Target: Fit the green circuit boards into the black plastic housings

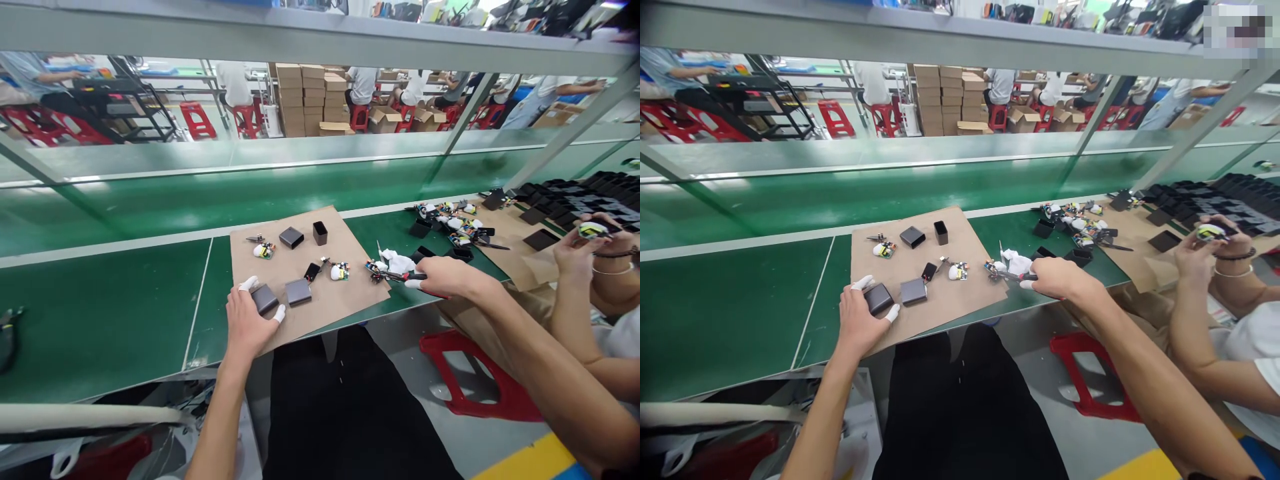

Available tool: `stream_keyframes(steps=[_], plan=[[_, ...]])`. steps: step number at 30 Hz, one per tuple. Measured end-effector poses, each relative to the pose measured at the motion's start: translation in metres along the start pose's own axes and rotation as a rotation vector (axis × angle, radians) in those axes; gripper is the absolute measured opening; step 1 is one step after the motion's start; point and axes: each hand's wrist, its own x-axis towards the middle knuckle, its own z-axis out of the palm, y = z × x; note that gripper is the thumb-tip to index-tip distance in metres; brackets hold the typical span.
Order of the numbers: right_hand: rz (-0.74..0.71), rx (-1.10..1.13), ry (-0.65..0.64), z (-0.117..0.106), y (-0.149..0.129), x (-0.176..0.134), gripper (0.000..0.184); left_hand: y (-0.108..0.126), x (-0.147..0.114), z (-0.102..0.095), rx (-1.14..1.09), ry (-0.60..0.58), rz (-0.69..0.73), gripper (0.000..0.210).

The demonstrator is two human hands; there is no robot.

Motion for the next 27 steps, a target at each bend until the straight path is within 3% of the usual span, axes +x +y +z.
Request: stream_keyframes(steps=[4,7,10,12,15,18,21,24,25,27], plan=[[-0.041,-0.044,-0.021,-0.006,0.012,-0.001,0.03,-0.006,-0.001,-0.002,-0.07,0.078,0.011,0.079],[-0.041,-0.066,-0.022,-0.008,0.02,-0.004,0.02,0.0,-0.004,-0.01,-0.065,0.256,0.035,0.073],[-0.05,-0.069,-0.009,-0.015,0.029,-0.007,0.014,0.031,-0.013,-0.021,-0.036,0.469,0.145,0.058],[-0.063,-0.065,0.01,-0.023,0.036,-0.011,0.013,0.065,-0.024,-0.026,-0.158,0.508,0.285,0.04],[-0.115,0.032,0.051,-0.028,0.049,-0.024,0.014,0.122,-0.047,-0.024,-0.46,0.383,0.36,0.027],[-0.233,0.324,0.143,-0.013,0.056,-0.041,0.028,0.17,-0.069,-0.007,-0.759,0.117,0.156,0.005],[-0.267,0.649,0.315,0.026,0.043,-0.051,0.037,0.21,-0.08,0.029,-0.975,-0.237,-0.195,0.021],[-0.166,1.075,0.616,0.076,0.01,-0.047,0.036,0.248,-0.079,0.07,-1.345,-0.44,-0.608,0.055],[-0.114,1.23,0.717,0.092,-0.001,-0.043,0.037,0.261,-0.077,0.082,-1.403,-0.463,-0.646,0.057],[-0.035,1.291,0.826,0.12,-0.018,-0.036,0.039,0.283,-0.073,0.1,-1.499,-0.508,-0.688,0.053]])
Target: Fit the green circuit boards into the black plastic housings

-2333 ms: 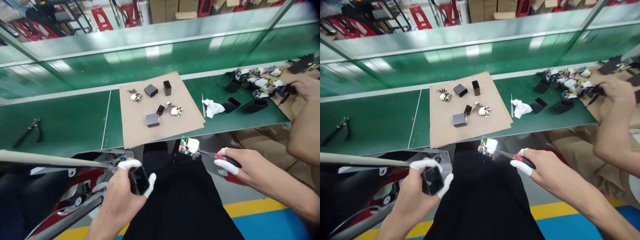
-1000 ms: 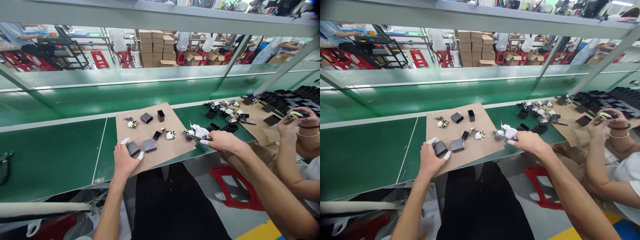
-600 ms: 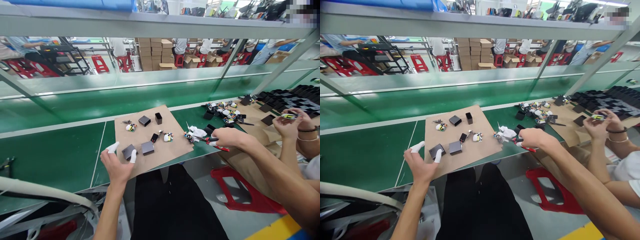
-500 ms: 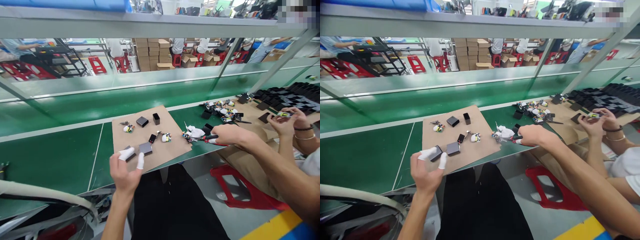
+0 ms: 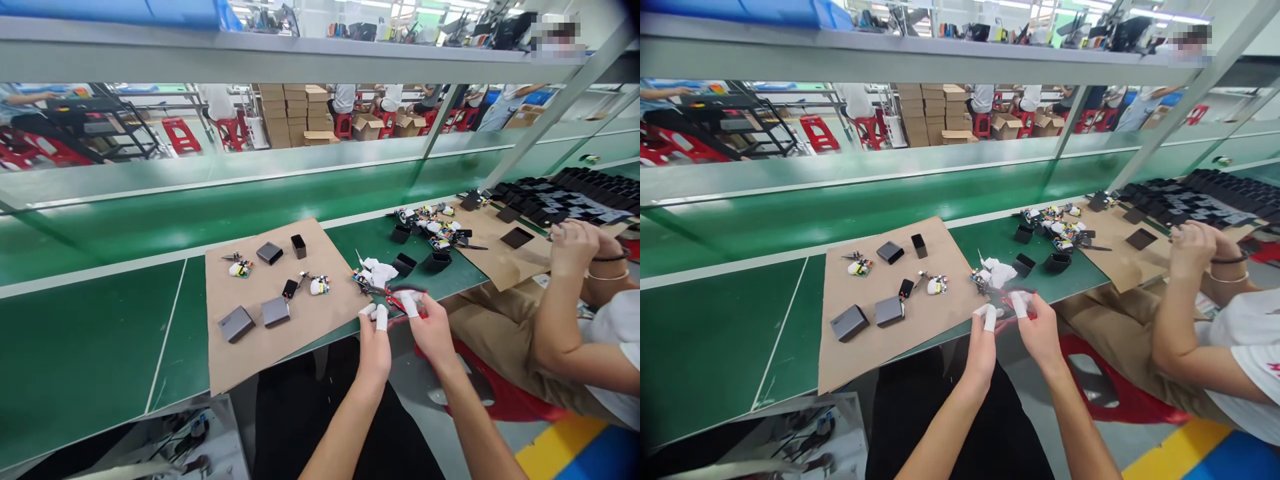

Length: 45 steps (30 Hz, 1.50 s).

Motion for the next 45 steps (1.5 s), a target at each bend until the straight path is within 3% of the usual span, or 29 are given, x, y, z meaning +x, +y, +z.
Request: stream_keyframes(steps=[3,7,11,14,18,23,27,33,35,37,39,41,43,45], plan=[[-0.019,-0.029,0.177,0.011,0.021,-0.016,0.036,-0.011,0.009,0.024,-0.068,-0.049,-0.033,0.047],[-0.073,-0.101,0.345,0.007,0.033,-0.032,0.039,-0.021,0.009,0.037,-0.106,-0.043,-0.029,0.039],[-0.131,-0.161,0.376,0.004,0.038,-0.043,0.027,-0.028,0.008,0.04,-0.126,-0.037,-0.011,0.035],[-0.188,-0.2,0.387,-0.002,0.036,-0.041,0.029,-0.028,0.007,0.04,-0.129,-0.063,-0.026,0.034],[-0.262,-0.232,0.451,-0.016,0.03,-0.017,0.045,-0.022,0.008,0.037,-0.117,-0.109,-0.063,0.033],[-0.28,-0.194,0.588,-0.02,0.024,0.038,0.062,-0.016,0.011,0.036,-0.124,-0.118,-0.04,0.034],[-0.221,-0.127,0.766,-0.017,0.015,0.075,0.062,-0.016,0.014,0.036,-0.153,-0.113,-0.036,0.038],[-0.13,-0.075,0.876,-0.033,-0.006,0.103,0.056,-0.01,0.019,0.03,-0.171,-0.058,-0.02,0.044],[-0.107,-0.092,0.92,-0.038,-0.016,0.1,0.055,-0.004,0.016,0.032,-0.152,-0.056,0.004,0.047],[-0.093,-0.13,0.969,-0.036,-0.027,0.089,0.055,0.001,0.006,0.038,-0.121,-0.127,0.024,0.054],[-0.087,-0.173,1.02,-0.026,-0.036,0.068,0.055,0.003,-0.007,0.041,-0.083,-0.241,0.043,0.063],[-0.092,-0.198,1.06,-0.011,-0.042,0.039,0.057,0.002,-0.02,0.038,-0.04,-0.263,0.059,0.066],[-0.121,-0.192,0.978,0.004,-0.04,0.007,0.058,0.0,-0.029,0.024,-0.012,-0.117,0.052,0.063],[-0.311,-0.017,0.523,0.012,-0.035,-0.022,0.047,0.001,-0.034,0.001,-0.005,0.049,0.053,0.065]])
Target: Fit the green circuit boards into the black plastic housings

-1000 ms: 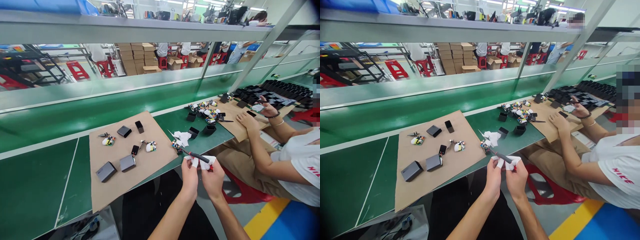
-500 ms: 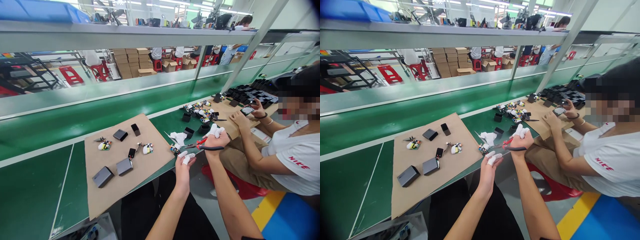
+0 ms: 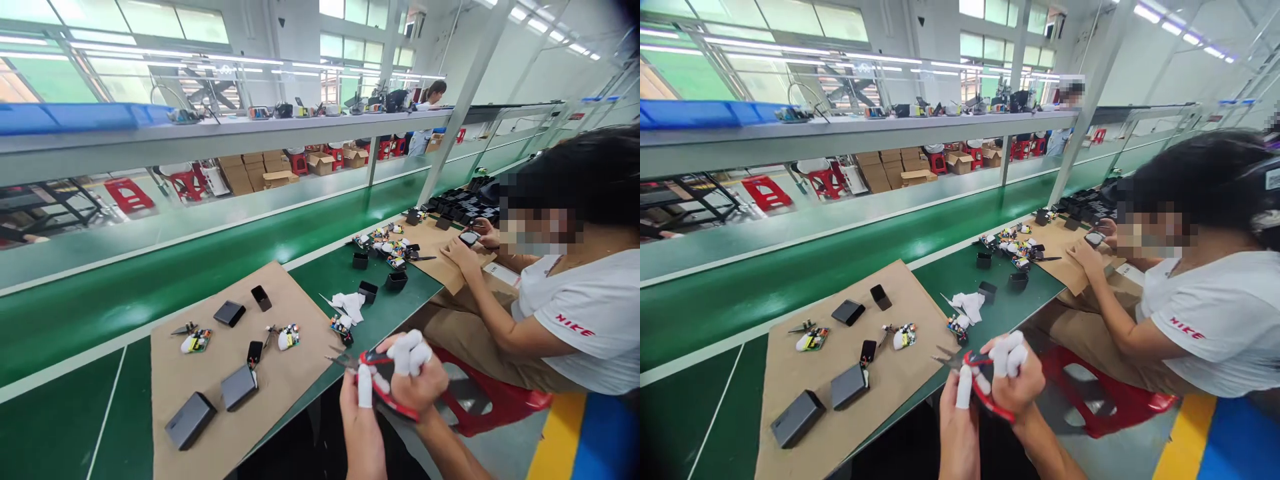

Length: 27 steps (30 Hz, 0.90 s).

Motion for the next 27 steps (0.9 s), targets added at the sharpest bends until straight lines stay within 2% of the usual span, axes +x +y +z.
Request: stream_keyframes(steps=[2,4,6,7,8,9,11,15,18,21,23,24,25,27], plan=[[0.029,0.282,-0.353,-0.013,-0.002,-0.021,0.033,0.007,-0.001,-0.027,0.056,0.06,0.056,0.067],[0.127,0.401,-0.695,-0.025,-0.004,-0.034,0.019,0.017,-0.003,-0.052,0.135,0.078,0.126,0.065],[0.148,0.297,-0.94,-0.032,-0.008,-0.044,0.056,0.025,-0.008,-0.071,0.199,0.114,0.176,0.063],[0.121,0.199,-1.001,-0.031,-0.011,-0.049,0.072,0.028,-0.011,-0.077,0.221,0.137,0.189,0.062],[0.083,0.106,-1.033,-0.028,-0.014,-0.055,0.081,0.031,-0.015,-0.081,0.238,0.155,0.198,0.062],[0.046,0.041,-1.048,-0.023,-0.018,-0.061,0.082,0.032,-0.019,-0.084,0.258,0.163,0.206,0.062],[0.002,0.015,-1.058,-0.01,-0.028,-0.075,0.071,0.036,-0.028,-0.087,0.343,0.149,0.244,0.057],[0.045,0.125,-1.005,0.011,-0.043,-0.094,0.042,0.054,-0.044,-0.094,0.641,0.028,0.364,0.032],[0.065,0.17,-0.972,0.012,-0.041,-0.097,0.038,0.079,-0.047,-0.11,0.827,-0.04,0.505,0.023],[0.059,0.109,-0.973,0.007,-0.03,-0.089,0.037,0.107,-0.029,-0.139,1.022,-0.009,0.669,0.023],[0.044,0.044,-0.992,0.004,-0.021,-0.08,0.037,0.125,-0.006,-0.161,1.243,0.086,0.722,0.015],[0.036,0.016,-0.999,0.003,-0.017,-0.074,0.038,0.134,0.008,-0.172,1.402,0.127,0.726,0.021],[0.026,-0.007,-1.001,0.002,-0.014,-0.068,0.04,0.142,0.022,-0.182,1.461,0.135,0.715,0.032],[-0.003,-0.052,-0.997,0.002,-0.01,-0.055,0.043,0.154,0.048,-0.196,1.524,0.079,0.695,0.048]])
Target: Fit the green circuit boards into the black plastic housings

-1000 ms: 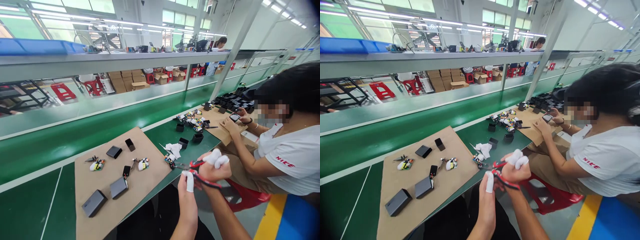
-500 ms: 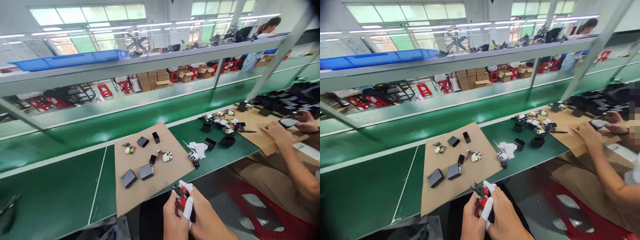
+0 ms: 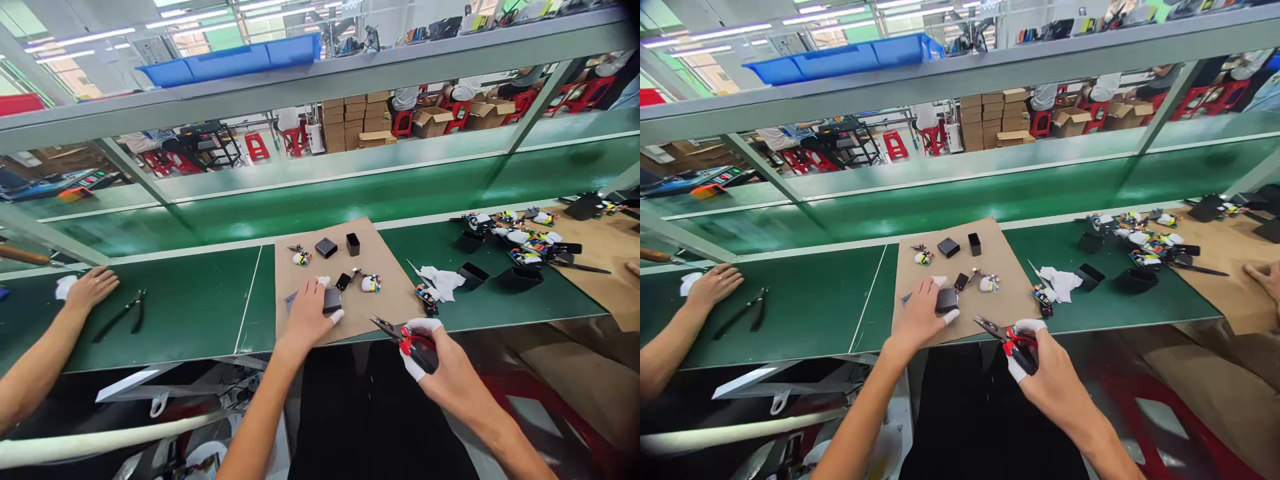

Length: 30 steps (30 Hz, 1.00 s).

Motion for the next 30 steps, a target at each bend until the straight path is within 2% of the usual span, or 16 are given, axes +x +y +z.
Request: stream_keyframes(steps=[2,4,5,8,11,14,16,18,23,30], plan=[[-0.042,-0.071,0.003,-0.011,0.001,0.008,0.035,-0.014,0.015,0.001,0.014,-0.069,0.039,0.047],[-0.152,-0.148,-0.005,-0.02,0.0,0.015,0.02,-0.019,0.022,0.002,0.018,-0.116,0.071,0.038],[-0.221,-0.179,-0.007,-0.024,-0.001,0.019,0.019,-0.019,0.022,0.002,0.015,-0.129,0.082,0.034],[-0.386,-0.269,-0.001,-0.035,-0.006,0.025,0.016,-0.011,0.01,-0.002,-0.013,-0.135,0.105,0.035],[-0.464,-0.417,-0.025,-0.047,-0.013,0.028,0.01,0.002,-0.014,-0.011,-0.082,-0.106,0.128,0.047],[-0.481,-0.492,-0.18,-0.061,-0.026,0.028,0.011,0.013,-0.043,-0.022,-0.192,-0.015,0.185,0.055],[-0.489,-0.474,-0.296,-0.071,-0.037,0.028,0.011,0.019,-0.06,-0.029,-0.238,0.045,0.215,0.059],[-0.515,-0.446,-0.357,-0.077,-0.049,0.028,0.011,0.022,-0.074,-0.035,-0.254,0.089,0.232,0.062],[-0.583,-0.411,-0.415,-0.078,-0.069,0.027,0.009,0.029,-0.091,-0.045,-0.224,0.161,0.267,0.066],[-0.561,-0.46,-0.473,-0.074,-0.077,0.026,0.008,0.037,-0.095,-0.05,-0.161,0.2,0.319,0.066]])
